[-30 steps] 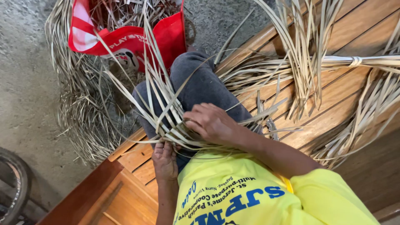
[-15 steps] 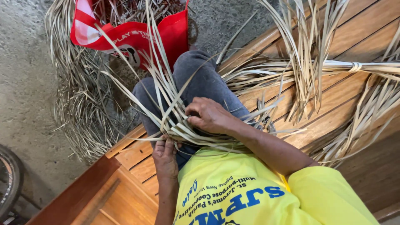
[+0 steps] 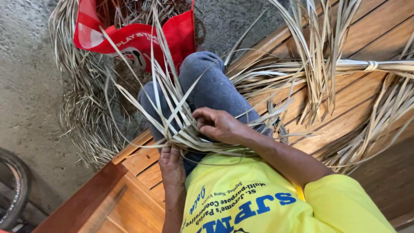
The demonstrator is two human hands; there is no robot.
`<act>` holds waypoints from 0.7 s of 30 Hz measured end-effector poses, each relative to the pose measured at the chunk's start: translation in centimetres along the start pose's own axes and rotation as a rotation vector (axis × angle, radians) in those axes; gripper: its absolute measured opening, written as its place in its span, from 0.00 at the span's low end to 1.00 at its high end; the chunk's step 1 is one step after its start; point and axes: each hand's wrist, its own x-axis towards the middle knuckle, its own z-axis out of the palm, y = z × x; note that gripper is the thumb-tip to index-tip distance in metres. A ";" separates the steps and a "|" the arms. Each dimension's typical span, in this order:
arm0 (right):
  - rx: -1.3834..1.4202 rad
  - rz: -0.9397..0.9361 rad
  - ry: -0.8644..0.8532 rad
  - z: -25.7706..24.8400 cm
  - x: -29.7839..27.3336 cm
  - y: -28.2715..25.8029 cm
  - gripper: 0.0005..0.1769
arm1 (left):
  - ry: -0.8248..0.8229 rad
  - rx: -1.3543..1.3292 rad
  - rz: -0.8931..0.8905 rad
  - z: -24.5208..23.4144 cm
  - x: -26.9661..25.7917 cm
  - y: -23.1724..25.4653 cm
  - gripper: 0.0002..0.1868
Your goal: Weaving dried plant fibers together to create a braided bundle
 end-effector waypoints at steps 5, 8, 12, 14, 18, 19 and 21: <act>0.048 0.073 0.113 1.9 -0.4 1.7 0.28 | -0.039 -0.036 -0.031 1.7 -0.8 2.1 0.13; -0.040 0.104 0.114 2.1 -0.4 1.7 0.30 | -0.045 -0.049 -0.027 1.6 -0.8 2.0 0.13; -0.146 0.077 0.105 1.2 -0.1 -1.0 0.28 | -0.041 -0.061 -0.020 1.4 -0.6 2.1 0.13; -0.389 -0.096 0.083 0.2 0.3 -2.6 0.19 | -0.040 -0.057 -0.016 1.6 -0.9 2.5 0.12; -0.531 -0.224 0.108 -0.8 1.3 -1.8 0.19 | -0.049 -0.043 0.024 0.3 -0.3 1.1 0.11; -0.590 -0.326 0.099 -1.0 1.7 -1.7 0.18 | -0.048 -0.031 0.028 -0.2 -0.2 0.7 0.11; -0.651 -0.431 0.084 -1.4 2.2 -1.6 0.18 | -0.042 -0.024 0.035 0.1 -0.4 0.7 0.10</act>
